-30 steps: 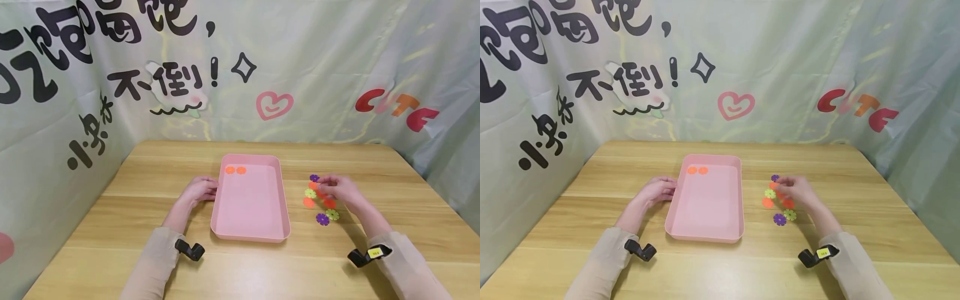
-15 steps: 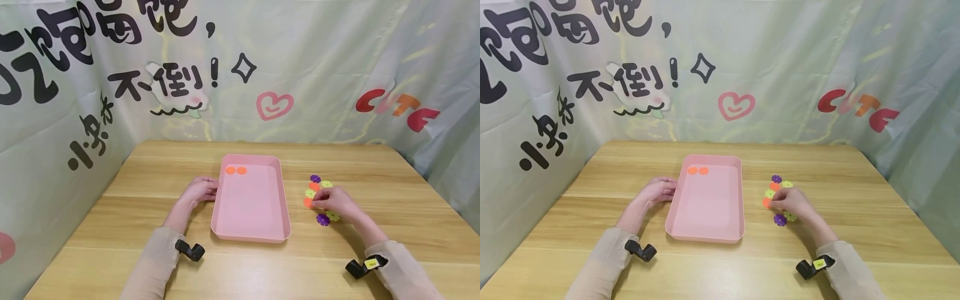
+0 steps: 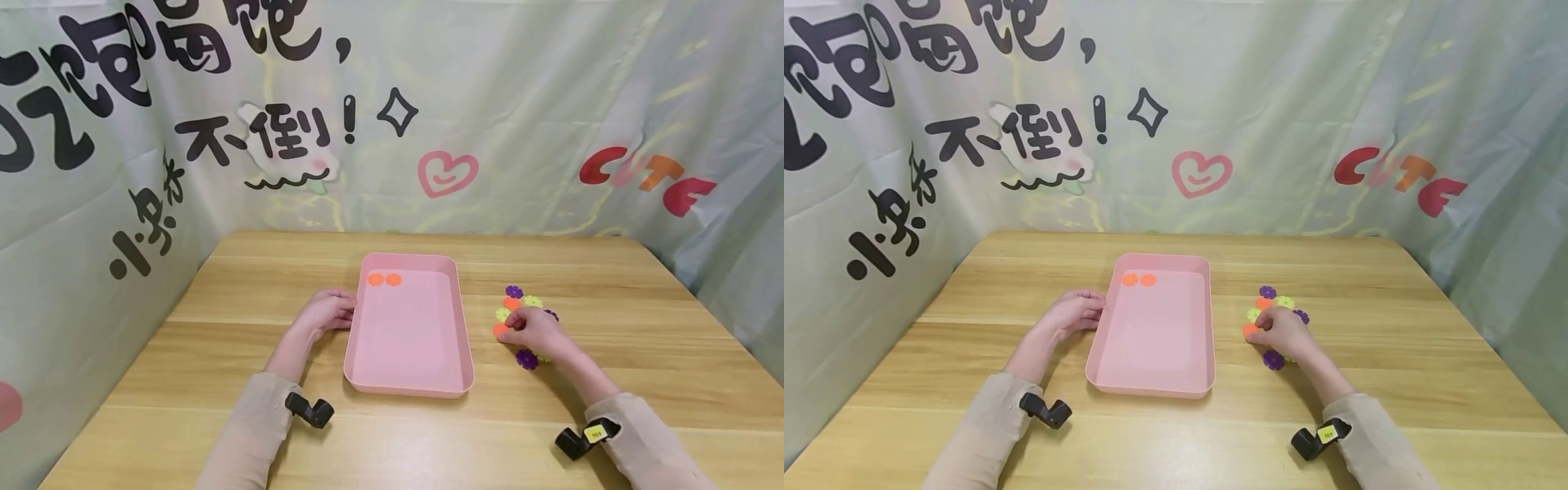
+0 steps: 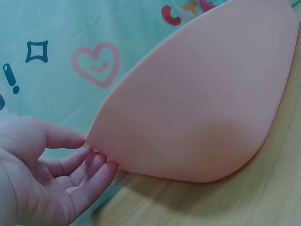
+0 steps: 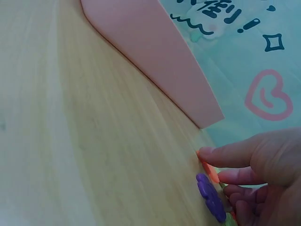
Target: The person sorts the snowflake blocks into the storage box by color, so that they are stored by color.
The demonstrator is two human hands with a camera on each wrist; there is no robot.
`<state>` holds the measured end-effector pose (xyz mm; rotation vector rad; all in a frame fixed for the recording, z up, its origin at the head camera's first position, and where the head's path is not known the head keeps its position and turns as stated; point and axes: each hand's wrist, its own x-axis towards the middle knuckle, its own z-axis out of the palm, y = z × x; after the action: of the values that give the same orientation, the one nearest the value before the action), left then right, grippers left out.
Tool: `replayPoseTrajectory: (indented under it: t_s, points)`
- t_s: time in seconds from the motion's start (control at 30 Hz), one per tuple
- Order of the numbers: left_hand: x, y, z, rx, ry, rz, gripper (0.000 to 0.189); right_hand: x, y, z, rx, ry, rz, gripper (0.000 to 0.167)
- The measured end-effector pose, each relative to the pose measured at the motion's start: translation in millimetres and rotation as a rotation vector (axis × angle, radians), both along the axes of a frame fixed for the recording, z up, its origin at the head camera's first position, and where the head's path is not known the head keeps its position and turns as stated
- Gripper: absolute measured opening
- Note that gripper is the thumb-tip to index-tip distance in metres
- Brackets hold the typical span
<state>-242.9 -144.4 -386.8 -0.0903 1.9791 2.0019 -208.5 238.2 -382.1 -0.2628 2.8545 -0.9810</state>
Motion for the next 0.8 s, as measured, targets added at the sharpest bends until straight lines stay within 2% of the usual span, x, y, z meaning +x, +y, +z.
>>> replayPoseTrajectory:
  t_s: [0.2,0.33,0.53,0.8]
  points:
    - [0.3,0.1,0.4,0.007,0.002,0.000,0.022,-0.3,-1,-0.1,-0.003,-0.026,-0.017,0.033]
    - [0.5,0.5,1.4,0.004,0.005,-0.002,0.021,0.0,2,1.3,-0.047,-0.040,-0.015,0.031]
    - [0.1,0.6,2.1,-0.006,0.005,-0.003,0.019,-1.5,13,0.5,-0.156,-0.080,0.039,0.018]
    - [0.1,1.3,1.4,-0.001,0.003,0.003,0.020,-0.2,20,5.2,-0.369,-0.180,0.032,0.023]
